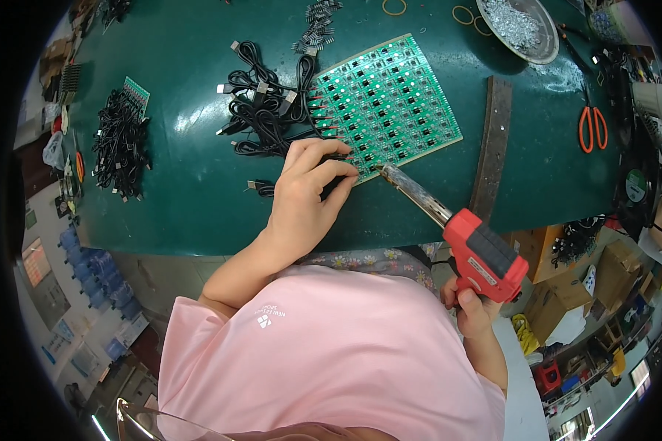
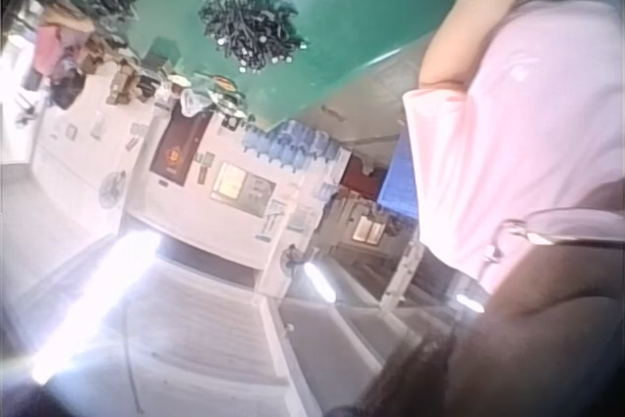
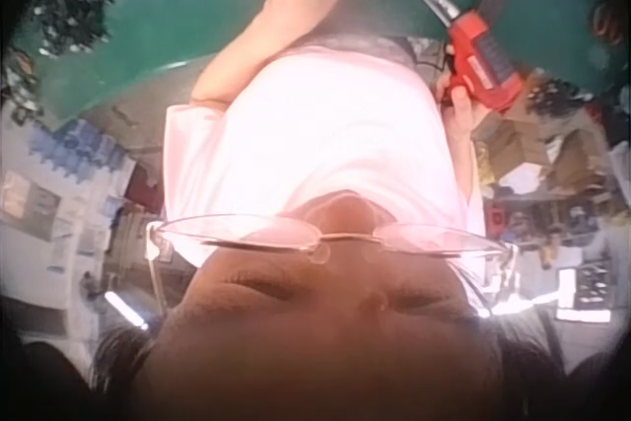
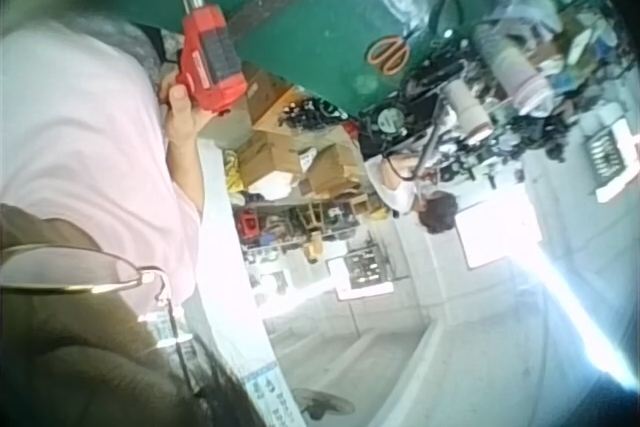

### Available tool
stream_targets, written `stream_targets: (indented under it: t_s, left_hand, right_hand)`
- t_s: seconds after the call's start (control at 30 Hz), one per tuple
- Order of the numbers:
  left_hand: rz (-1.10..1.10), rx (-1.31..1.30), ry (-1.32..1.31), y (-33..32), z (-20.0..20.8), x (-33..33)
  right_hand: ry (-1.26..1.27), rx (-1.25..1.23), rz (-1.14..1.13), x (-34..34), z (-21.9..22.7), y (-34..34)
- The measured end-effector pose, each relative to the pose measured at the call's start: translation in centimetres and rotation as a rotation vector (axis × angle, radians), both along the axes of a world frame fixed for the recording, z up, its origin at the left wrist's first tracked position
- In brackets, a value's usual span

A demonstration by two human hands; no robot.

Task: Assembling USB cables by soldering them to a PCB and applying heat-shrink tubing using a heat gun.

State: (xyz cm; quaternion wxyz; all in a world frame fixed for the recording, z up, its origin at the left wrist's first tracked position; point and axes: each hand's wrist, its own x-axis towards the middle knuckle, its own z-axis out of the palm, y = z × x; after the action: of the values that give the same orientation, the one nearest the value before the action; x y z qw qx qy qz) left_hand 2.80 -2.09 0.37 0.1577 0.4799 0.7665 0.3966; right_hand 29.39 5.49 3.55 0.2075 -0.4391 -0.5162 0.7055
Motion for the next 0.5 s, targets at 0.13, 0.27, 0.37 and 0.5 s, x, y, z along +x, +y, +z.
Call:
stream_targets:
  t_s: [0.13,0.27,0.37,0.5]
  left_hand:
    - [-0.068,-0.038,-0.070,-0.2,0.5,-0.8]
    - [-0.074,-0.041,-0.087,-0.1,0.4,-0.8]
    - [-0.069,-0.067,-0.094,0.2,0.4,-0.6]
    - [-0.084,-0.092,-0.048,0.2,0.1,-0.4]
  right_hand:
    - [0.035,-0.071,0.039,0.9,-0.1,0.3]
    - [0.035,-0.071,0.025,1.0,-0.3,0.0]
    - [0.039,-0.053,-0.008,0.8,-0.4,-0.3]
    - [0.025,-0.066,-0.018,1.5,-0.4,-0.5]
